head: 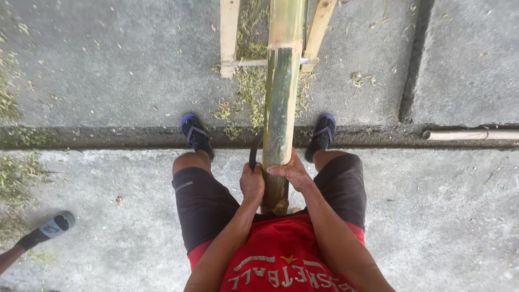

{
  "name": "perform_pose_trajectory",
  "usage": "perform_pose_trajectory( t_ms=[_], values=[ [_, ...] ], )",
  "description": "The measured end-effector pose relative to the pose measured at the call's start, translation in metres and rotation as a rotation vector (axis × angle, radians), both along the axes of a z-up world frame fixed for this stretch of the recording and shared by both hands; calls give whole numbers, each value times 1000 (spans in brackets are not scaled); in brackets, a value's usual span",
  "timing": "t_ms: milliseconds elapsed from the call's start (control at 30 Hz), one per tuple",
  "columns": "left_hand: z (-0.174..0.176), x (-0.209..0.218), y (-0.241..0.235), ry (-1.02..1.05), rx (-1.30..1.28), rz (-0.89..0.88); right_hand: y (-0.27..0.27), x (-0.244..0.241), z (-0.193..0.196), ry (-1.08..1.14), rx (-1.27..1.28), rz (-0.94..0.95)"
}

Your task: Scraping the outer layer and shaping a piece of green bamboo using a curved blade sickle.

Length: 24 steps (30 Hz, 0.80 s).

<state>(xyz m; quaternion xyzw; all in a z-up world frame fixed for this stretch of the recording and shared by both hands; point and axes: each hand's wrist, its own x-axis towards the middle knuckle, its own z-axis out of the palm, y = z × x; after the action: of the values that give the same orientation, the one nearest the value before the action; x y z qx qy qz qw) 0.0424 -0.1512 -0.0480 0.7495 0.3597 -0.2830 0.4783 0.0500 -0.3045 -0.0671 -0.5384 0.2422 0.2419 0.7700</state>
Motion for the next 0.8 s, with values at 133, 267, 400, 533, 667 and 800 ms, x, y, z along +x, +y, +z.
perform_pose_trajectory(
  t_ms=[133,267,400,533,667,800],
  values=[
    [10,0,0,35,-68,56,3,-6,1,15,-76,19],
    [-17,-15,4,5,-179,163,12,-11,13,-6,-188,38],
    [-26,-22,9,-45,-243,227,16,-24,14,-44,-292,35],
    [-45,-24,20,-112,-374,403,17,-34,19,-75,-506,130],
    [-33,-14,46,-305,-488,591,14,-43,25,-72,-787,343],
    [22,-2,71,-423,-530,599,14,-57,41,6,-917,487]
  ],
)
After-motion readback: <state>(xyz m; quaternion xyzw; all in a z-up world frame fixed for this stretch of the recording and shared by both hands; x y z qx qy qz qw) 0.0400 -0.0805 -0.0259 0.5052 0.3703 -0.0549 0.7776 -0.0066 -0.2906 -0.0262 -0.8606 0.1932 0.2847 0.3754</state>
